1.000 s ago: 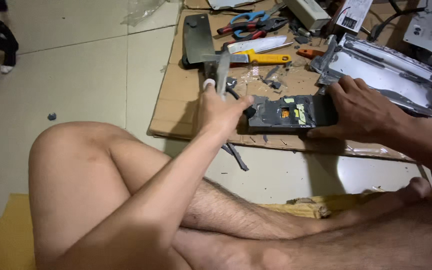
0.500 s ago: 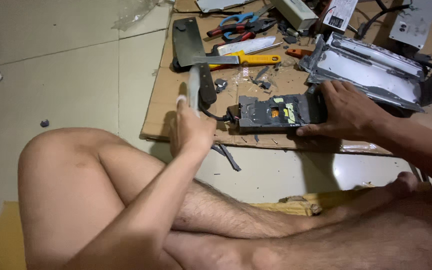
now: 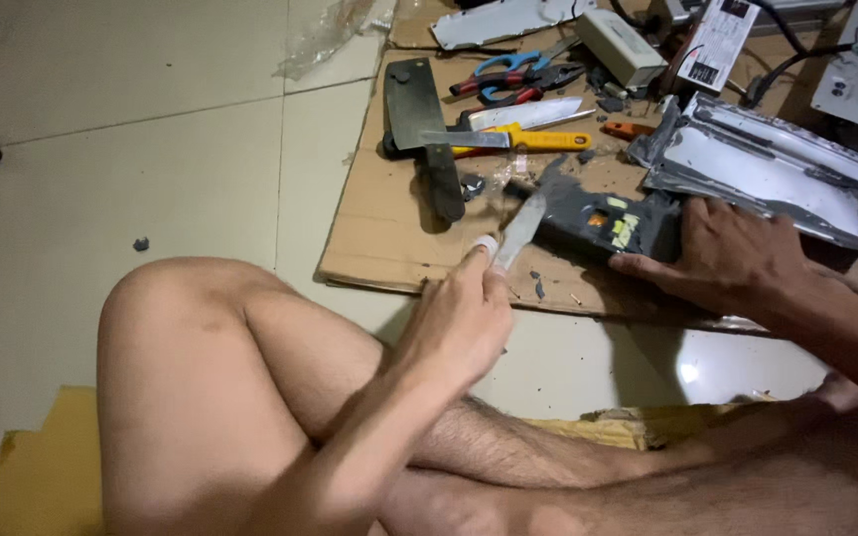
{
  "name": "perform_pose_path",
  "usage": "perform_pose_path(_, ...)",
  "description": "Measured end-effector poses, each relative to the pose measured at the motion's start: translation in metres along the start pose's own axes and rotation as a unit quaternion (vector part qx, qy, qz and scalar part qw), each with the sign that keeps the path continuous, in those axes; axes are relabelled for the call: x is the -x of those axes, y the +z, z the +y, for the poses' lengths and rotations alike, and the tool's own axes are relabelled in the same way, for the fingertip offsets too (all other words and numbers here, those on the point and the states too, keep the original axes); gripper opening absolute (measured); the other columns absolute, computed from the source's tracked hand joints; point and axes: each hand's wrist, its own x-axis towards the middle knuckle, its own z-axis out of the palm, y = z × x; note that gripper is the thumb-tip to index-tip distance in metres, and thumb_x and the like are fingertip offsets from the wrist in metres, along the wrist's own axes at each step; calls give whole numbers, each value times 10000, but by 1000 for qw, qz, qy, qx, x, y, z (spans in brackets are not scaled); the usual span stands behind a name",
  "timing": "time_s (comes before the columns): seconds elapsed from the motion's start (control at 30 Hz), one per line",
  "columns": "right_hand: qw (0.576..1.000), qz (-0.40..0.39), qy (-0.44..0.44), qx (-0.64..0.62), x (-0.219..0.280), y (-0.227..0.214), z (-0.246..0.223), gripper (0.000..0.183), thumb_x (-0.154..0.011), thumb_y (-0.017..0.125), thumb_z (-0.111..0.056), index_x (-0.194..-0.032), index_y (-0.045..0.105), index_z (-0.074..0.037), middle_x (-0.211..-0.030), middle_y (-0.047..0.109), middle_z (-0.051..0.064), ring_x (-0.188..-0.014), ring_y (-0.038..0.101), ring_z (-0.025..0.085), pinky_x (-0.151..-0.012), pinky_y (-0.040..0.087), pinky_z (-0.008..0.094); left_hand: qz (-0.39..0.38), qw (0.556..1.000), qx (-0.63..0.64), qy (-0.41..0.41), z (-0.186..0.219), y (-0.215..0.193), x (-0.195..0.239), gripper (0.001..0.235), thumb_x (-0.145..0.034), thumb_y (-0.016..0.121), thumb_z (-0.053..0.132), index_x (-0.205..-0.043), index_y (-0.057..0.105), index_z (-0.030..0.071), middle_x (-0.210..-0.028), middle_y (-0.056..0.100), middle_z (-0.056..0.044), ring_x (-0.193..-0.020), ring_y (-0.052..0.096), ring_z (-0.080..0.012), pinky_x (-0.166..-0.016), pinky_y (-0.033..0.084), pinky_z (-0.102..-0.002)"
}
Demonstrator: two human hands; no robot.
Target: The person sits on the floor and uses a white scraper to remove material from a rectangular electronic component. They scrape the surface repeatedly, turning the component to access different areas. A black cat walks by in the background at one point.
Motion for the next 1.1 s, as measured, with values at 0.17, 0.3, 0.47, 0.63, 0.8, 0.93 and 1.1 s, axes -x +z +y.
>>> perform_pose_path(0.17, 1000, -12, -13, -20, -4, 11, 11, 934, -717, 384, -964, -1140, 523, -144, -1010, 683, 54, -803, 668, 209, -617, 594, 335, -19, 998, -54, 9, 13, 2, 10, 426, -1010, 369, 281, -1420, 481, 248, -1232, 685, -140, -1093, 639, -397, -866, 494, -578)
perform_pose_path(0.3, 999, -19, -35, -27, 15, -3, -2, 971, -662, 373, -987, -1086, 525, -127, -1061, 734, 111, -860, 745, 299, -642, 589, 412, -10, 996, -79, 38, 11, 8, 3, 382, -1017, 425, 296, -1366, 554, 209, -1231, 687, -153, -1106, 631, -417, -900, 484, -577)
perform_pose_path(0.47, 986, 9, -73, -151, 2, 8, -13, 1031, -689, 528, -860, -1425, 436, -144, -1356, 561, 161, -1229, 549, 343, -927, 509, 521, -8, 996, -79, 39, 14, 5, 0, 387, -995, 410, 277, -1332, 579, 188, -1150, 702, -192, -1043, 645, -432, -860, 494, -571)
perform_pose_path(0.63, 982, 6, -70, -176, -7, 21, -21, 957, -726, 506, -880, -1266, 490, -89, -1253, 550, 168, -1173, 554, 335, -960, 508, 508, -59, 995, -73, 17, 46, -15, 3, 371, -1013, 347, 160, -1276, 609, 151, -1034, 720, -111, -732, 675, -241, -620, 546, -431)
perform_pose_path(0.8, 980, 65, -84, -170, -8, 27, -22, 963, -761, 535, -852, -1294, 492, -51, -1308, 541, 191, -1232, 530, 378, -995, 490, 551, -90, 978, -188, 21, 67, -32, -5, 411, -855, 418, 147, -1151, 703, 136, -1093, 721, -80, -909, 706, -250, -730, 565, -405)
perform_pose_path(0.93, 982, 47, -77, -165, -9, 24, -23, 953, -766, 518, -850, -1307, 473, -67, -1305, 538, 157, -1243, 523, 347, -957, 533, 555, -92, 984, -151, -22, 65, -30, 0, 498, -910, 489, 271, -1390, 608, 209, -1435, 596, 5, -1119, 678, -232, -903, 535, -408)
perform_pose_path(1.1, 980, 70, -74, -173, -9, 30, -23, 890, -765, 552, -842, -1202, 520, -67, -1261, 564, 179, -1230, 522, 375, -999, 470, 542, -78, 988, -133, 6, 52, -19, -6, 591, -867, 427, 140, -1444, 559, 156, -1483, 536, -15, -1180, 653, -261, -933, 539, -409)
